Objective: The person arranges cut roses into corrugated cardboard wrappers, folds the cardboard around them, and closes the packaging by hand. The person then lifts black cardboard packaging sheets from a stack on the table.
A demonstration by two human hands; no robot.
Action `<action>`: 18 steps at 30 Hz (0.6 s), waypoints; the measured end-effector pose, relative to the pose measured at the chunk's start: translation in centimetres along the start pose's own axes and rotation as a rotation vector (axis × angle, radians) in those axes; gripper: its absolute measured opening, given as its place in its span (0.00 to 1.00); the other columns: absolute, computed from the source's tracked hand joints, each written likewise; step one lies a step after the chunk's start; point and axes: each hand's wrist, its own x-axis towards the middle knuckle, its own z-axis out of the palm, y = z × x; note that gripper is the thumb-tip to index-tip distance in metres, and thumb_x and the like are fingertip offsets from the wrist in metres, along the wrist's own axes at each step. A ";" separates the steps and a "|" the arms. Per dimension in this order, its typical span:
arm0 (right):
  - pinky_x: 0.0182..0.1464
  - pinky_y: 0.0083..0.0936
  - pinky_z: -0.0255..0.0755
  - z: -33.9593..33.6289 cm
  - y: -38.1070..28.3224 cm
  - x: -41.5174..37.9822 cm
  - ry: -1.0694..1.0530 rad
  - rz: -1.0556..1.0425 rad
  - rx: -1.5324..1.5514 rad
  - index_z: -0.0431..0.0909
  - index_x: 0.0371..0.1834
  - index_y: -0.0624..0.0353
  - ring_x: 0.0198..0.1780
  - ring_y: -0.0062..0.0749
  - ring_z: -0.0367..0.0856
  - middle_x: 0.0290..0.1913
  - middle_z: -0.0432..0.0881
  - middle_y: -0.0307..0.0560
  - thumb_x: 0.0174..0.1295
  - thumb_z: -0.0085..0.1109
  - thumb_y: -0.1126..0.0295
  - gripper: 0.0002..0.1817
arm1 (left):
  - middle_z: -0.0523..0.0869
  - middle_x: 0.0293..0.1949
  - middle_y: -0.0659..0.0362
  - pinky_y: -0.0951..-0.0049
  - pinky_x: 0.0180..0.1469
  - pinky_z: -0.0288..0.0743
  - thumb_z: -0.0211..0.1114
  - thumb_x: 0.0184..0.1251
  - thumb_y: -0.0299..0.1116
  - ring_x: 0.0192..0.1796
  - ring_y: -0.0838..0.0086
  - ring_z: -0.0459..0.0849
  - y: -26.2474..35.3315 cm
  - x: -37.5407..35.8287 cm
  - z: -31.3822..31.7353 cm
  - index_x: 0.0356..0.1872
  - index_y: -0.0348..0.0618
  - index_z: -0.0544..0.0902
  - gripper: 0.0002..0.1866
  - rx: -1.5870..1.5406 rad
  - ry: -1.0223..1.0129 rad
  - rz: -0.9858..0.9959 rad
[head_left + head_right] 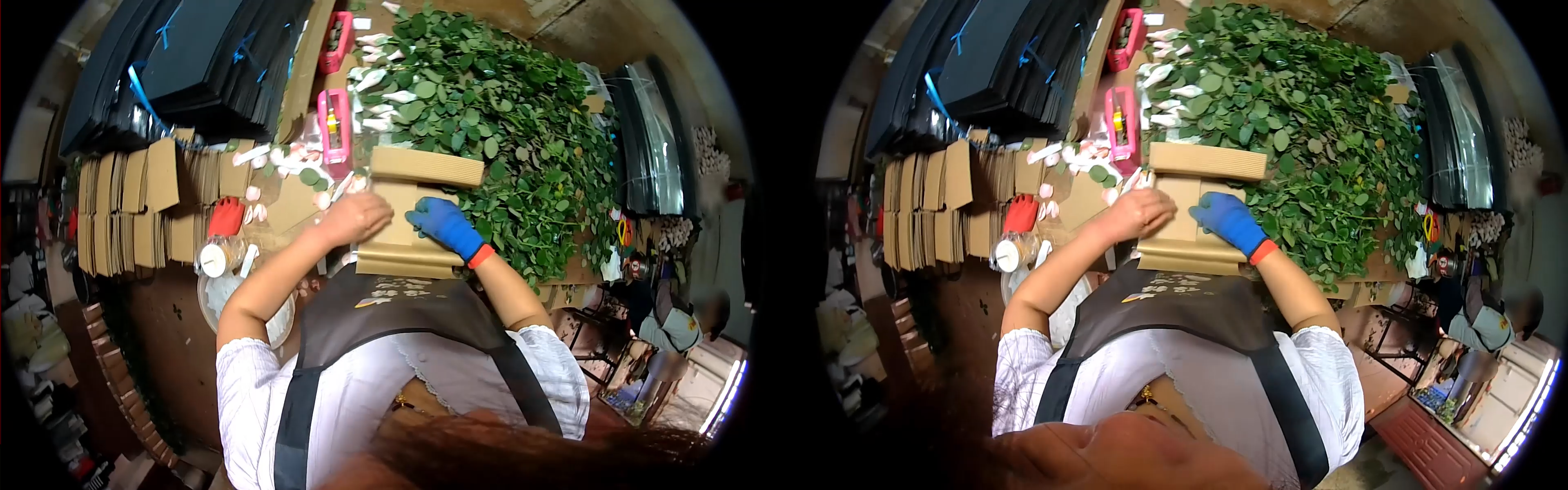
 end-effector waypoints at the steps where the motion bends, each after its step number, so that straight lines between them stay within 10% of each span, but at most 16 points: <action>1: 0.45 0.37 0.80 -0.3 0.1 0.0 0.016 -0.037 -0.080 0.84 0.38 0.58 0.34 0.42 0.88 0.34 0.88 0.51 0.64 0.58 0.49 0.21 | 0.89 0.37 0.55 0.64 0.45 0.83 0.72 0.61 0.31 0.41 0.61 0.88 0.5 0.3 0.4 0.35 0.39 0.87 0.07 0.024 -0.067 -0.024; 4: 0.50 0.44 0.78 -0.7 -0.1 -0.4 0.112 -0.267 -0.543 0.85 0.40 0.54 0.44 0.51 0.86 0.40 0.88 0.54 0.64 0.55 0.44 0.24 | 0.88 0.33 0.56 0.64 0.45 0.83 0.73 0.60 0.34 0.39 0.61 0.87 1.2 0.8 0.9 0.29 0.40 0.87 0.08 0.092 -0.214 -0.106; 7: 0.53 0.42 0.79 -4.2 -2.8 -2.7 0.174 -0.490 -0.228 0.87 0.46 0.47 0.45 0.51 0.86 0.44 0.87 0.52 0.67 0.55 0.47 0.20 | 0.88 0.36 0.56 0.64 0.57 0.82 0.73 0.60 0.33 0.41 0.62 0.87 1.4 0.4 1.0 0.31 0.40 0.87 0.07 0.093 -0.200 -0.096; 10: 0.57 0.35 0.79 -11.3 -2.7 -0.7 0.662 -0.509 0.047 0.82 0.60 0.48 0.55 0.46 0.85 0.56 0.85 0.49 0.69 0.60 0.59 0.18 | 0.89 0.41 0.55 0.61 0.60 0.82 0.73 0.59 0.30 0.45 0.61 0.88 1.9 0.5 1.0 0.34 0.40 0.88 0.06 0.063 -0.147 -0.134; 13: 0.62 0.41 0.74 -17.8 4.8 10.2 1.294 -0.274 -0.405 0.79 0.61 0.47 0.57 0.48 0.80 0.58 0.83 0.47 0.66 0.59 0.63 0.20 | 0.89 0.41 0.55 0.59 0.60 0.81 0.72 0.59 0.29 0.45 0.60 0.88 2.4 0.8 1.0 0.34 0.39 0.87 0.05 0.042 -0.117 -0.151; 18: 0.62 0.42 0.71 -21.9 8.5 10.5 0.937 -0.031 -0.831 0.81 0.58 0.50 0.55 0.46 0.80 0.59 0.82 0.46 0.62 0.60 0.65 0.20 | 0.89 0.41 0.55 0.59 0.62 0.80 0.73 0.59 0.28 0.47 0.61 0.88 2.3 0.7 1.0 0.36 0.39 0.88 0.06 0.038 -0.146 -0.178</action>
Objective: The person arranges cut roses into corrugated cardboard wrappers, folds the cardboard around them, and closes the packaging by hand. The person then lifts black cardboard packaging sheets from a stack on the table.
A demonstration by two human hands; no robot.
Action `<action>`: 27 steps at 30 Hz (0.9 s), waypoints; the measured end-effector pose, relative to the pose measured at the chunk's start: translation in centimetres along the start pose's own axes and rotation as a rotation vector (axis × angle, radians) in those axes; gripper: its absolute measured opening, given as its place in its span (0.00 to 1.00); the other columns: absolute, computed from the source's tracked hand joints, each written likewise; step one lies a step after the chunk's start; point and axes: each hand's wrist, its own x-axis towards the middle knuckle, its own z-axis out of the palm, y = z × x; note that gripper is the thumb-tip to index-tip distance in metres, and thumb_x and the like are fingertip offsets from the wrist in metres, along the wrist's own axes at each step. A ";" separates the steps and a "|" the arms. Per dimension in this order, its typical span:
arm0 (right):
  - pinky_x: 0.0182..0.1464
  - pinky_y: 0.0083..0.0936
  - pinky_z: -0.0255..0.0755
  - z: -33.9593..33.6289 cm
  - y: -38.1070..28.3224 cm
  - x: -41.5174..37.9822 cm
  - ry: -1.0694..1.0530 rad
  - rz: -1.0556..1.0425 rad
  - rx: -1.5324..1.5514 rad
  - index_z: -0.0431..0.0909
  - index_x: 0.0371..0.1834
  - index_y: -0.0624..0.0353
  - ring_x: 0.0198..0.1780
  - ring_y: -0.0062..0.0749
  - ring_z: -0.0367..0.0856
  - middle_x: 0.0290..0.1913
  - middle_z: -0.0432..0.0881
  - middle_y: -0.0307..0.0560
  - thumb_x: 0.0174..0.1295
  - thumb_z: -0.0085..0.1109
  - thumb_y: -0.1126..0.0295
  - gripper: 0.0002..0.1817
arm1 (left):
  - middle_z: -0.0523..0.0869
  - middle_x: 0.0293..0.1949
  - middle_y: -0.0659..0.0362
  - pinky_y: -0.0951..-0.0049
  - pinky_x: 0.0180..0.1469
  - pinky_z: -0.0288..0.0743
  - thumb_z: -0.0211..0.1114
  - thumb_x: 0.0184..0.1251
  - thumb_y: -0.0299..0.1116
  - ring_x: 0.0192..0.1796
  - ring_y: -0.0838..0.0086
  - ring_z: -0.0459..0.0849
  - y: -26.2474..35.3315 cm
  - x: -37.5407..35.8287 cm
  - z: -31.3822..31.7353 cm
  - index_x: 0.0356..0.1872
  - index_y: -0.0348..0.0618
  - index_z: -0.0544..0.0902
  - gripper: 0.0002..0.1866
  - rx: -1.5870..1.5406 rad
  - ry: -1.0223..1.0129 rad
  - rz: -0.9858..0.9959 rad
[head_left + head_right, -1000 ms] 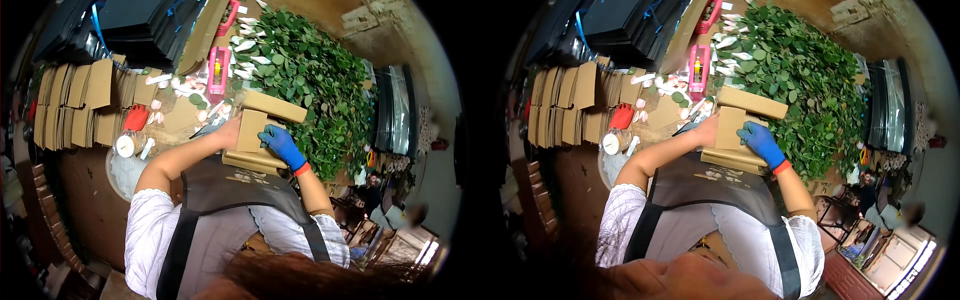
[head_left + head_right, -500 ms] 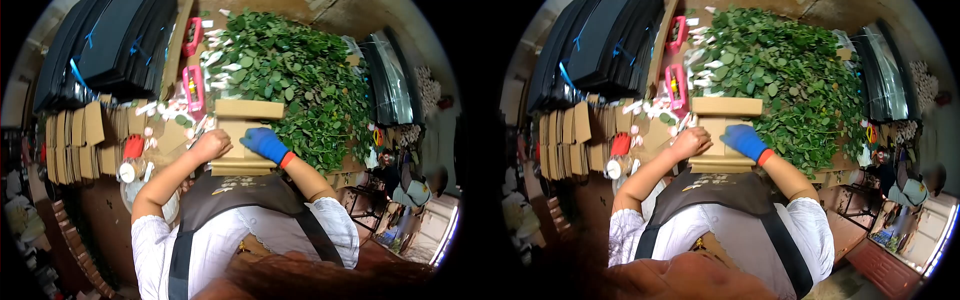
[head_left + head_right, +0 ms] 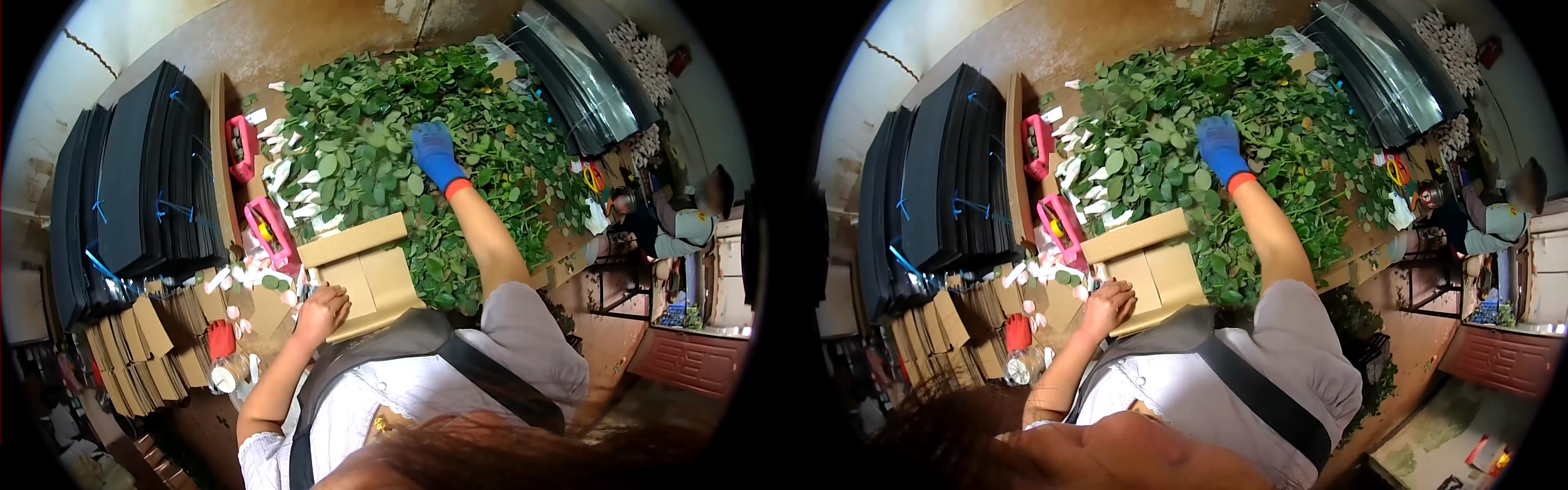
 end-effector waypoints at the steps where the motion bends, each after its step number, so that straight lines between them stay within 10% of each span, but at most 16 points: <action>1: 0.63 0.42 0.71 -2.4 0.4 -0.1 -0.027 -0.026 0.070 0.81 0.58 0.49 0.54 0.46 0.80 0.59 0.82 0.46 0.62 0.60 0.64 0.20 | 0.89 0.41 0.55 0.59 0.62 0.80 0.73 0.59 0.28 0.47 0.61 0.88 -0.1 0.2 0.0 0.36 0.39 0.88 0.06 0.017 0.007 0.005; 10: 0.47 0.36 0.80 -15.1 5.2 -8.5 0.578 -0.211 0.487 0.84 0.56 0.43 0.46 0.45 0.85 0.50 0.87 0.41 0.63 0.64 0.68 0.17 | 0.89 0.41 0.54 0.58 0.61 0.80 0.72 0.58 0.27 0.46 0.60 0.88 0.1 -0.1 0.1 0.37 0.41 0.88 0.06 0.023 0.025 0.018; 13: 0.48 0.34 0.81 -19.7 4.9 -13.7 0.211 -0.201 0.351 0.86 0.54 0.44 0.47 0.44 0.86 0.50 0.88 0.44 0.63 0.63 0.71 0.16 | 0.88 0.42 0.53 0.56 0.63 0.78 0.73 0.60 0.31 0.46 0.58 0.87 0.4 -0.1 -0.4 0.44 0.41 0.86 0.12 -0.025 -0.005 -0.018; 19: 0.51 0.33 0.80 -21.5 3.8 -19.3 0.407 0.119 0.931 0.87 0.54 0.45 0.47 0.39 0.87 0.48 0.88 0.44 0.61 0.65 0.73 0.18 | 0.87 0.41 0.52 0.50 0.68 0.74 0.75 0.58 0.35 0.47 0.55 0.86 0.4 -0.3 -0.7 0.57 0.44 0.81 0.25 -0.096 -0.034 -0.098; 27: 0.48 0.33 0.80 -23.4 1.7 -17.9 0.243 -0.160 0.724 0.87 0.51 0.50 0.44 0.41 0.87 0.47 0.88 0.50 0.60 0.64 0.74 0.15 | 0.87 0.43 0.49 0.57 0.60 0.78 0.77 0.56 0.38 0.46 0.54 0.86 0.6 -0.2 -0.9 0.55 0.42 0.84 0.25 -0.095 -0.043 -0.115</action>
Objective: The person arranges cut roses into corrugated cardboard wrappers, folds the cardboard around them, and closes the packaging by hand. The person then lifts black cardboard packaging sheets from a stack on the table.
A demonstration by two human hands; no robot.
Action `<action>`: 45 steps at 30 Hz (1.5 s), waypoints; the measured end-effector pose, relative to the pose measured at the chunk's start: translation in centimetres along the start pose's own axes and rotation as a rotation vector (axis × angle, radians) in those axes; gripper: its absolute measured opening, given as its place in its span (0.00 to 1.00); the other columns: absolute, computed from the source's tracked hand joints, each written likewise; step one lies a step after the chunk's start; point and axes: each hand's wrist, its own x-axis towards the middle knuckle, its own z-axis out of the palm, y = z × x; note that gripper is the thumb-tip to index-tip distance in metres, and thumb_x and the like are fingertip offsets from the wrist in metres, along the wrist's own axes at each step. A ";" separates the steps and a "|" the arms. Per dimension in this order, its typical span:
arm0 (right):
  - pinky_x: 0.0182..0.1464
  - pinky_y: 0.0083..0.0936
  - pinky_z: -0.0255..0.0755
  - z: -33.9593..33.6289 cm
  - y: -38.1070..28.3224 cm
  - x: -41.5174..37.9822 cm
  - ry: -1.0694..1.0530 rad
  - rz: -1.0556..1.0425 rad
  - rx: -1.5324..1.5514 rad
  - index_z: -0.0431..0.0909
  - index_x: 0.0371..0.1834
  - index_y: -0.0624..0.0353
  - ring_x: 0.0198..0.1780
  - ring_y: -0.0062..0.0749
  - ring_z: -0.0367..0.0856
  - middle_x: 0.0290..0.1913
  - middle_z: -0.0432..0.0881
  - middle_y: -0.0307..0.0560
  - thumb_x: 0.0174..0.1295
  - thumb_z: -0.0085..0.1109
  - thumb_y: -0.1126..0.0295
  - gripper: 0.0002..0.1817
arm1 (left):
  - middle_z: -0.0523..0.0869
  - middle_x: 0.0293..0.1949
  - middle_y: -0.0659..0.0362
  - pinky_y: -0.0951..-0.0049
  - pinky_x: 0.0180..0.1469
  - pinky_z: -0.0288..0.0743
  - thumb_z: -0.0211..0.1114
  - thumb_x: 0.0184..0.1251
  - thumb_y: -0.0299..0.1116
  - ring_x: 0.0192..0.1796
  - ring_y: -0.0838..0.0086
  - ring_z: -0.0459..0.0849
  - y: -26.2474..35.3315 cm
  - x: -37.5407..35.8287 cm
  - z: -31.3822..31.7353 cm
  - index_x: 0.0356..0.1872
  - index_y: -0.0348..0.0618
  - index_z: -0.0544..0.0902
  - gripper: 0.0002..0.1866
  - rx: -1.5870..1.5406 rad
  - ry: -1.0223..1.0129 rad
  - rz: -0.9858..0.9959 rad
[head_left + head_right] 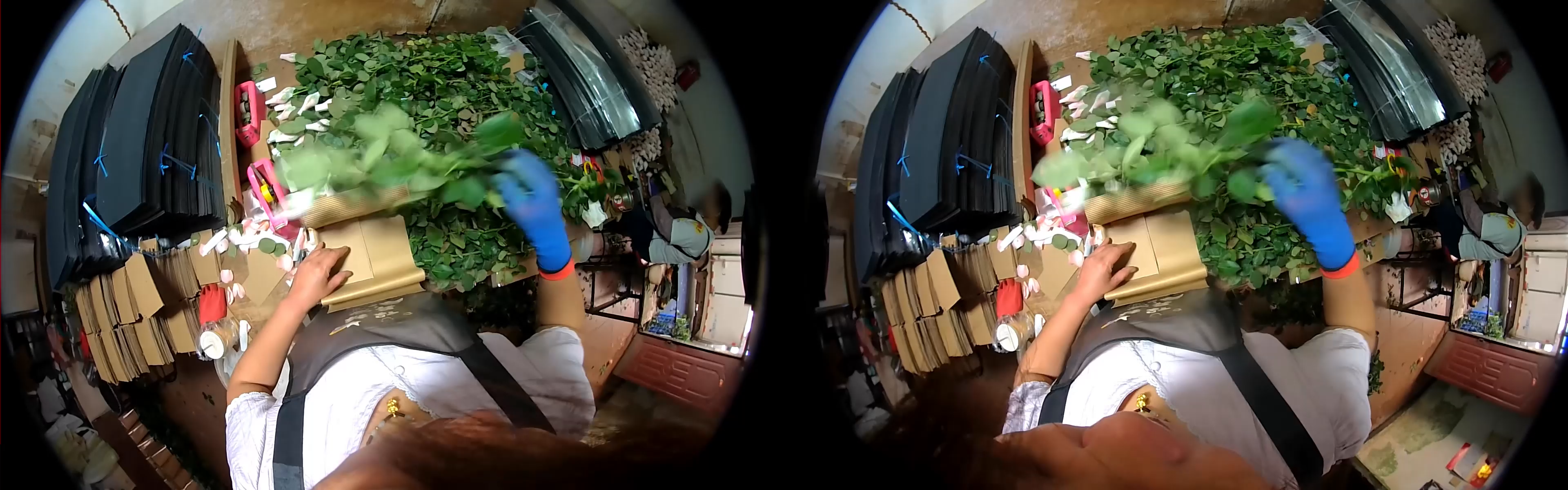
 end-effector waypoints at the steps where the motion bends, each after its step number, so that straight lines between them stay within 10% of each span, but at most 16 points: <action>1: 0.48 0.35 0.80 1.8 -1.1 0.5 -0.114 -0.039 0.087 0.87 0.48 0.52 0.43 0.45 0.87 0.47 0.88 0.51 0.60 0.64 0.73 0.12 | 0.87 0.44 0.48 0.59 0.58 0.79 0.77 0.56 0.38 0.47 0.54 0.86 -0.1 -0.1 -0.1 0.55 0.42 0.84 0.25 -0.010 -0.013 -0.020; 5: 0.48 0.37 0.81 2.5 0.6 -1.5 -0.364 0.105 0.066 0.86 0.47 0.51 0.44 0.49 0.86 0.45 0.88 0.50 0.63 0.64 0.67 0.11 | 0.86 0.53 0.51 0.61 0.57 0.78 0.83 0.50 0.49 0.53 0.57 0.86 0.4 -0.1 -1.0 0.68 0.42 0.73 0.45 0.289 0.123 0.067; 10: 0.46 0.41 0.81 3.9 5.8 -7.0 -0.778 0.358 -0.105 0.86 0.49 0.45 0.41 0.51 0.86 0.43 0.88 0.51 0.66 0.57 0.52 0.16 | 0.88 0.53 0.51 0.58 0.72 0.67 0.86 0.43 0.50 0.65 0.52 0.80 -0.4 -0.6 -0.6 0.80 0.42 0.48 0.67 -0.313 -0.108 -0.297; 16: 0.54 0.45 0.78 6.8 7.5 -8.8 -1.089 0.429 -0.369 0.86 0.49 0.44 0.49 0.53 0.85 0.47 0.87 0.54 0.62 0.56 0.55 0.16 | 0.84 0.50 0.55 0.41 0.76 0.57 0.77 0.55 0.46 0.57 0.58 0.81 0.0 0.0 -1.1 0.59 0.54 0.85 0.28 -0.103 -0.100 0.034; 20: 0.54 0.45 0.79 8.5 8.2 -5.9 -1.219 0.261 -0.375 0.86 0.48 0.44 0.48 0.52 0.86 0.46 0.87 0.54 0.61 0.55 0.58 0.16 | 0.80 0.53 0.53 0.59 0.59 0.73 0.77 0.57 0.44 0.53 0.55 0.77 -0.1 0.3 -1.1 0.52 0.50 0.89 0.22 -0.064 -0.141 0.055; 22: 0.53 0.45 0.79 8.3 7.4 -2.5 -1.373 0.270 -0.446 0.85 0.48 0.45 0.48 0.51 0.86 0.47 0.88 0.52 0.60 0.55 0.59 0.15 | 0.81 0.54 0.52 0.53 0.66 0.70 0.77 0.56 0.45 0.56 0.54 0.78 -0.2 0.3 -1.0 0.49 0.48 0.89 0.21 -0.078 -0.143 0.044; 27: 0.54 0.42 0.79 11.0 9.9 7.7 -0.731 0.330 -0.361 0.83 0.54 0.45 0.50 0.45 0.86 0.49 0.87 0.51 0.63 0.57 0.61 0.17 | 0.81 0.56 0.51 0.44 0.73 0.61 0.77 0.55 0.47 0.60 0.52 0.78 0.2 0.5 -1.5 0.48 0.48 0.90 0.21 -0.096 -0.194 -0.016; 29: 0.57 0.42 0.76 15.9 16.7 9.4 -0.369 0.015 -0.510 0.81 0.57 0.45 0.53 0.44 0.85 0.52 0.86 0.53 0.66 0.55 0.63 0.17 | 0.80 0.55 0.50 0.46 0.73 0.61 0.77 0.55 0.46 0.59 0.52 0.78 0.6 0.9 -1.9 0.46 0.49 0.90 0.19 -0.105 -0.207 -0.028; 32: 0.57 0.42 0.75 21.0 24.2 11.2 -0.367 -0.217 -1.015 0.82 0.55 0.49 0.52 0.45 0.85 0.52 0.85 0.51 0.66 0.55 0.66 0.16 | 0.80 0.54 0.52 0.56 0.61 0.71 0.77 0.57 0.43 0.54 0.54 0.77 0.6 0.9 -1.8 0.46 0.48 0.91 0.18 -0.077 -0.177 0.007; 35: 0.62 0.47 0.68 20.8 23.4 16.2 -0.798 0.095 -0.824 0.82 0.54 0.50 0.55 0.45 0.81 0.52 0.84 0.47 0.67 0.54 0.60 0.16 | 0.80 0.55 0.53 0.52 0.67 0.67 0.78 0.56 0.43 0.52 0.56 0.79 0.6 0.9 -1.7 0.45 0.48 0.91 0.18 -0.060 -0.159 0.017; 39: 0.52 0.40 0.74 17.3 19.2 20.2 0.042 -0.216 -0.469 0.82 0.46 0.50 0.46 0.46 0.81 0.45 0.83 0.45 0.65 0.59 0.59 0.12 | 0.80 0.55 0.53 0.50 0.70 0.64 0.78 0.55 0.42 0.53 0.57 0.80 0.5 0.8 -1.6 0.46 0.49 0.91 0.18 -0.099 -0.177 -0.038; 42: 0.53 0.40 0.75 17.4 18.0 19.1 -0.570 -0.103 -0.579 0.84 0.50 0.46 0.48 0.42 0.82 0.50 0.85 0.40 0.63 0.60 0.65 0.12 | 0.80 0.56 0.52 0.49 0.72 0.61 0.78 0.55 0.42 0.58 0.55 0.78 0.6 0.8 -1.7 0.47 0.51 0.90 0.18 -0.107 -0.176 -0.043; 45: 0.53 0.38 0.76 11.8 11.4 16.4 0.049 -0.313 -0.382 0.84 0.55 0.44 0.49 0.40 0.81 0.51 0.85 0.39 0.63 0.61 0.69 0.16 | 0.80 0.56 0.53 0.52 0.68 0.65 0.79 0.55 0.42 0.55 0.56 0.79 0.3 0.6 -1.5 0.48 0.52 0.91 0.19 -0.097 -0.161 -0.009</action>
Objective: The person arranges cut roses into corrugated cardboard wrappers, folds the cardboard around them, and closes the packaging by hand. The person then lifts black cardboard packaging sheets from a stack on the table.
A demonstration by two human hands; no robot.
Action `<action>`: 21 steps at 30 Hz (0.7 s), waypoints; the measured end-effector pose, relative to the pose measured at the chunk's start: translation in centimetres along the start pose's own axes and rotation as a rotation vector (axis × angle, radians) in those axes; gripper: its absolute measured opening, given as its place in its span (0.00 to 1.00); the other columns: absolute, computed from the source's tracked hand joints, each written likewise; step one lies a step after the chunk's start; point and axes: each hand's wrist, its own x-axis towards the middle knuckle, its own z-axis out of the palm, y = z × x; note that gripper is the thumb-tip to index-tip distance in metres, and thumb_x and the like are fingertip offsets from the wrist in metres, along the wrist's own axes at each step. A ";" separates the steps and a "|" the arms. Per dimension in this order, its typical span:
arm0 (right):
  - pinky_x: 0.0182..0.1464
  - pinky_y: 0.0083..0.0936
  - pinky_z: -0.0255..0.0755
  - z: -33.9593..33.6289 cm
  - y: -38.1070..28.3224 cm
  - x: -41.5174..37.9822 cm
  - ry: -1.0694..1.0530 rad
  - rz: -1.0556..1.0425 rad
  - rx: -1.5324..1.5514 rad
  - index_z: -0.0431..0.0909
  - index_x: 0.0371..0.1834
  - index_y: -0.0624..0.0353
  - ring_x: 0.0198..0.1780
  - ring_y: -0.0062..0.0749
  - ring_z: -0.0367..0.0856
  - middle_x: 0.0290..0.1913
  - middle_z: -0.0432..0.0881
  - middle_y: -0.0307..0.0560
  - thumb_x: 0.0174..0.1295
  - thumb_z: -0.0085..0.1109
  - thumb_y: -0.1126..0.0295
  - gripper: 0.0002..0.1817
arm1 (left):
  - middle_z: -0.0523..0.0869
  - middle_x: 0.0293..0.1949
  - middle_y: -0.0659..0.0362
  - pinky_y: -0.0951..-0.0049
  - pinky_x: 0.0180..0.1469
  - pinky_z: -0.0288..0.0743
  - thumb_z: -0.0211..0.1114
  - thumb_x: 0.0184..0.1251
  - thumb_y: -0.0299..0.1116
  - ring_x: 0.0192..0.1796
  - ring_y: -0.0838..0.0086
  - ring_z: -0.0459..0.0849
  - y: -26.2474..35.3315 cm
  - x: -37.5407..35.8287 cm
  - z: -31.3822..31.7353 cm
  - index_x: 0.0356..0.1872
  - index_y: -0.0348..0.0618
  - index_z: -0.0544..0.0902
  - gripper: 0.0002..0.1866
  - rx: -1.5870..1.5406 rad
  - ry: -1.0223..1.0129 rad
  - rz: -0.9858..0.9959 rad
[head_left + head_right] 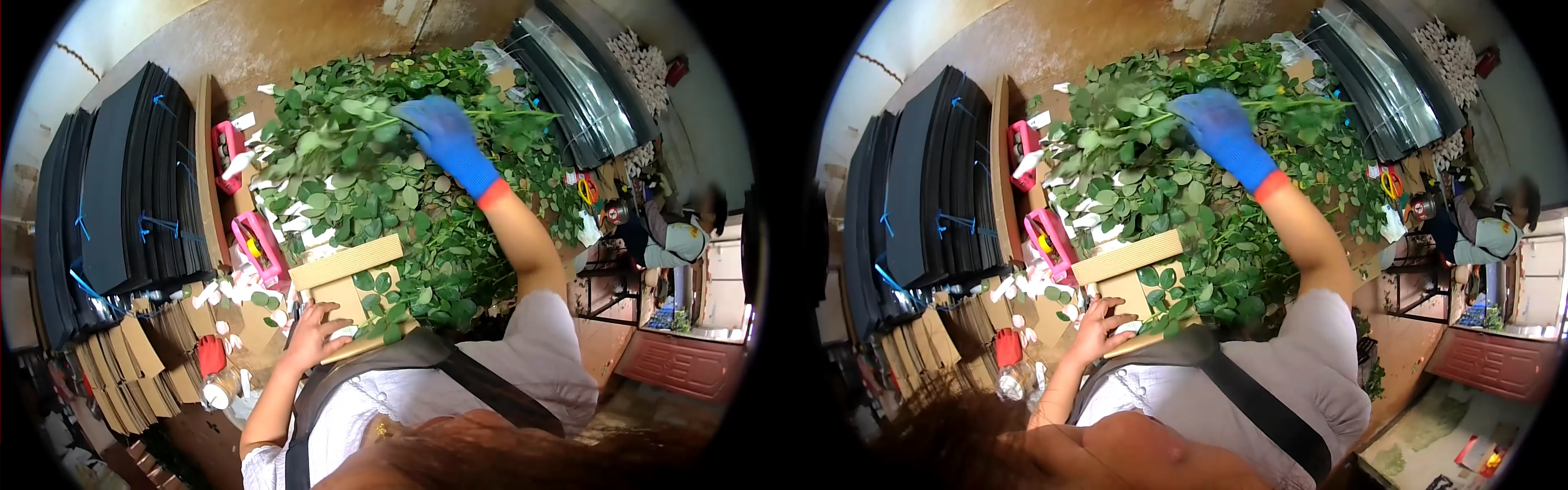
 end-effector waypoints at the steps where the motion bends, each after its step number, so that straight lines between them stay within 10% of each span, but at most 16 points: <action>1: 0.52 0.37 0.76 -2.8 -1.6 -0.8 0.006 -0.011 -0.033 0.84 0.55 0.43 0.50 0.39 0.81 0.51 0.85 0.39 0.63 0.62 0.69 0.17 | 0.81 0.56 0.53 0.52 0.68 0.66 0.79 0.55 0.43 0.54 0.56 0.79 -0.1 -0.1 0.2 0.48 0.52 0.91 0.19 -0.013 0.008 0.000; 10: 0.45 0.41 0.79 -8.3 -7.4 -19.8 -0.425 0.297 0.456 0.87 0.45 0.48 0.40 0.45 0.86 0.39 0.88 0.45 0.66 0.62 0.64 0.09 | 0.83 0.62 0.53 0.62 0.66 0.73 0.85 0.49 0.41 0.63 0.62 0.81 -2.1 -1.1 2.2 0.78 0.42 0.61 0.55 -0.414 0.085 -0.296; 14: 0.45 0.42 0.80 -7.2 -7.8 -24.7 -0.650 0.258 0.335 0.87 0.41 0.49 0.41 0.46 0.87 0.39 0.89 0.47 0.62 0.61 0.64 0.09 | 0.82 0.64 0.51 0.58 0.71 0.69 0.82 0.50 0.36 0.66 0.54 0.78 -0.8 -0.5 0.4 0.76 0.47 0.65 0.50 -0.120 0.087 -0.006; 21: 0.44 0.42 0.80 -5.4 -7.2 -18.3 -1.420 0.148 0.073 0.88 0.34 0.51 0.41 0.48 0.88 0.37 0.88 0.51 0.50 0.61 0.65 0.10 | 0.85 0.60 0.53 0.53 0.73 0.65 0.84 0.45 0.42 0.61 0.56 0.82 -0.7 -0.6 0.9 0.64 0.44 0.80 0.40 -0.168 0.122 -0.071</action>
